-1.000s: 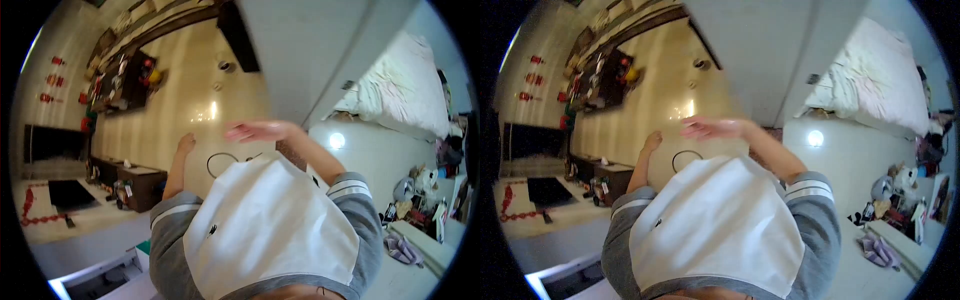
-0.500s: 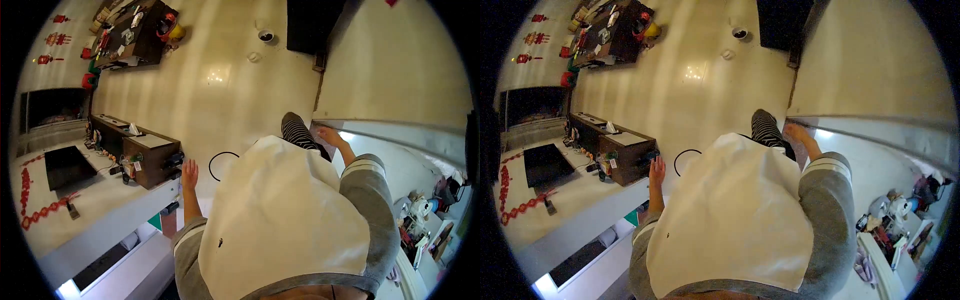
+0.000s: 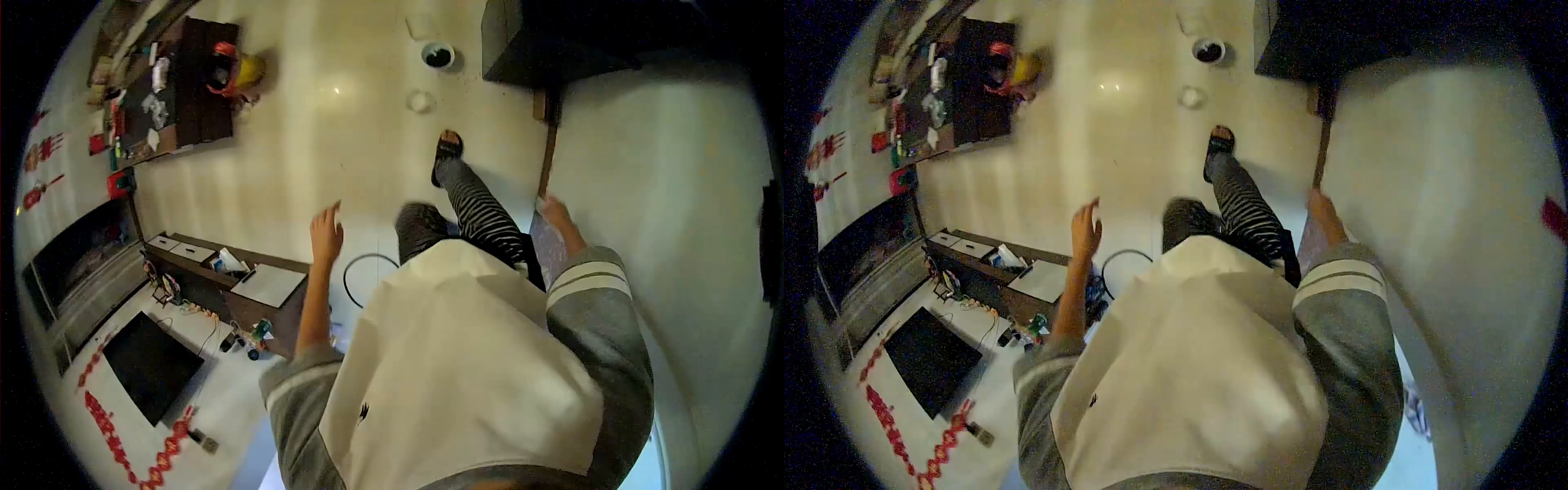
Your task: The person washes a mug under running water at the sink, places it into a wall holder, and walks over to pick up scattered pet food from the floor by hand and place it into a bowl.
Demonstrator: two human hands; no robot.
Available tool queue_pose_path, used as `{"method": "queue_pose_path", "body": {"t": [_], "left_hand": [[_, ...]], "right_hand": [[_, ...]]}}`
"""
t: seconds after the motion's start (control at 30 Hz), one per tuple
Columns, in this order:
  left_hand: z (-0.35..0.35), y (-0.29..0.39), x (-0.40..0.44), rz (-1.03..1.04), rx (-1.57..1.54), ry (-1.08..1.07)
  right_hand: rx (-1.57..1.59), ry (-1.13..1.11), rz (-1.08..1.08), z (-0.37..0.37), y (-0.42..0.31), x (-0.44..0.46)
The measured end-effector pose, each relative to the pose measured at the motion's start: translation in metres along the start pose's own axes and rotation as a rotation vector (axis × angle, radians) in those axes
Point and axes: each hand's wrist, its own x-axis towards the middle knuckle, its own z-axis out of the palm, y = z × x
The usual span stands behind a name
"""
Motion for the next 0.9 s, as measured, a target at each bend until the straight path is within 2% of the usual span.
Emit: {"method": "queue_pose_path", "body": {"t": [0.03, 0.07, 0.13, 0.2, 0.23, 0.33, 0.4, 0.5, 0.57, 0.67, 0.7, 0.8, 0.83, 0.9], "left_hand": [[0.004, -0.004, 0.031, 0.067, 0.073, -0.024], [0.005, -0.004, 0.064, 0.064, -0.019, -0.037], [0.018, -0.013, 0.139, 0.073, -0.14, -0.042], [0.041, -0.02, 0.196, 0.072, -0.179, -0.077], [0.052, -0.013, 0.201, 0.125, -0.13, -0.108], [0.094, -0.025, 0.286, 0.228, -0.019, -0.199], [0.136, -0.04, 0.328, 0.306, 0.121, -0.266], [0.196, -0.057, 0.378, 0.349, 0.082, -0.331], [0.25, -0.083, 0.428, 0.511, -0.015, -0.256], [0.262, -0.047, 0.465, 0.696, -0.073, 0.029], [0.264, -0.044, 0.489, 0.759, -0.096, 0.1], [0.232, -0.009, 0.5, 0.921, -0.433, 0.236], [0.21, -0.013, 0.499, 0.845, -0.267, 0.228], [0.168, -0.002, 0.495, 1.057, -0.235, 0.331]], "right_hand": [[0.107, 0.055, 0.026, -0.043, -0.06, 0.014], [0.206, 0.052, 0.081, -0.08, -0.106, 0.024], [0.309, 0.064, 0.153, -0.106, -0.145, 0.07], [0.134, 0.083, 0.171, -0.1, -0.154, 0.113], [0.139, 0.087, 0.195, -0.09, -0.151, 0.102], [0.157, 0.071, 0.2, -0.069, -0.155, 0.16], [-0.024, 0.244, 0.2, -0.049, -0.154, 0.193], [0.028, 0.241, 0.251, -0.013, -0.136, 0.232], [-0.045, 0.22, 0.301, 0.024, -0.117, 0.267], [0.032, 0.22, 0.347, 0.076, -0.092, 0.314], [-0.027, 0.22, 0.297, 0.094, -0.085, 0.345], [-0.126, 0.255, 0.206, 0.137, -0.054, 0.394], [-0.175, 0.275, 0.143, 0.149, -0.045, 0.404], [-0.195, 0.323, 0.095, 0.172, -0.029, 0.417]]}}
